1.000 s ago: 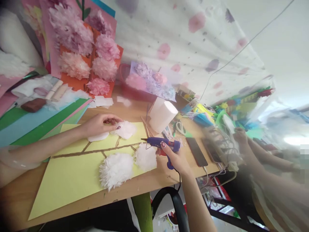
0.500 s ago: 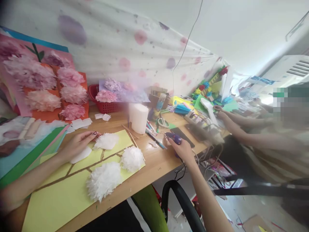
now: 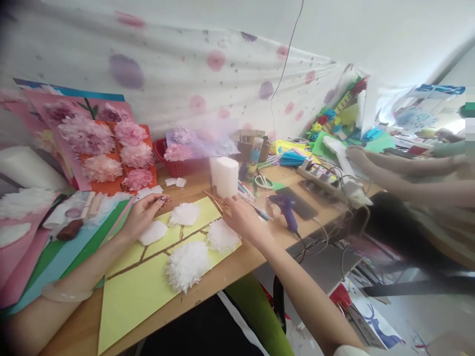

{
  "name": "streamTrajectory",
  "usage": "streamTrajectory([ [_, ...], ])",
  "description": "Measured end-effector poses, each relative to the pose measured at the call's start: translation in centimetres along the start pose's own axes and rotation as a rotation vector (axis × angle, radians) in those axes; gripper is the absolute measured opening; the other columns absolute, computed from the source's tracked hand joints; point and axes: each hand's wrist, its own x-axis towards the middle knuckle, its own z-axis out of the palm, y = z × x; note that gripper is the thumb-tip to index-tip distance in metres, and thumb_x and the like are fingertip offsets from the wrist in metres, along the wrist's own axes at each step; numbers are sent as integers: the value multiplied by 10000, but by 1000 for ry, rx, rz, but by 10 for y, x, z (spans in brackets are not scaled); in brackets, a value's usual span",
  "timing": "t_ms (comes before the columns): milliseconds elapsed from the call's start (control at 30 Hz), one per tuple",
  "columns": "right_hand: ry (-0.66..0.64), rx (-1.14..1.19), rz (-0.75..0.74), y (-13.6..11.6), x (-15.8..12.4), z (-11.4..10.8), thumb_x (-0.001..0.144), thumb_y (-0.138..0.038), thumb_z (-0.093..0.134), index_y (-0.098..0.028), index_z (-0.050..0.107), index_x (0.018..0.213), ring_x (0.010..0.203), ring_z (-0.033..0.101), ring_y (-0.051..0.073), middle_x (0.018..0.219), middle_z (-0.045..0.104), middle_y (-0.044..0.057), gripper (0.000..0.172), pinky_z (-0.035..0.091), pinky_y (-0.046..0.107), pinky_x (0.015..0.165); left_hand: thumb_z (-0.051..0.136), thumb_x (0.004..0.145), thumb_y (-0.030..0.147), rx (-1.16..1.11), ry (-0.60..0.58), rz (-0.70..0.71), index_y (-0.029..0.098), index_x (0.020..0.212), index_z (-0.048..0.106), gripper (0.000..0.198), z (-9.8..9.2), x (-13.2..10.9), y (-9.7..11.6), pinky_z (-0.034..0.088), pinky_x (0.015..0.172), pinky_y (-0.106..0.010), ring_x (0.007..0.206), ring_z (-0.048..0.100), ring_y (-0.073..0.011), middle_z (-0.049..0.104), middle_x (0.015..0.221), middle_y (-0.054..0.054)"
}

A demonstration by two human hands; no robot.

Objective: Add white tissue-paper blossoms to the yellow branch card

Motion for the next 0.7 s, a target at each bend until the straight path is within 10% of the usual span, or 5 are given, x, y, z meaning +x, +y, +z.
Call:
streamTrajectory([
  [367,-312,-121,50,-3,55,17,803,-55,561,-140,565,1157,884,656,261,960,682,144,364,425,279,665,698,642,362,-55,240,66,170,952,694,364,-53,26,23,542,811,-311,904,677,-213,731,932,-50],
  [700,-60,146,-72,11,36,7,900,-214,374,-213,661,939,860,653,230,940,711,73,290,465,326,743,599,670,280,378,361,39,161,847,677,227,-133,39,17,254,443,-212,423,319,-97,332,468,102],
])
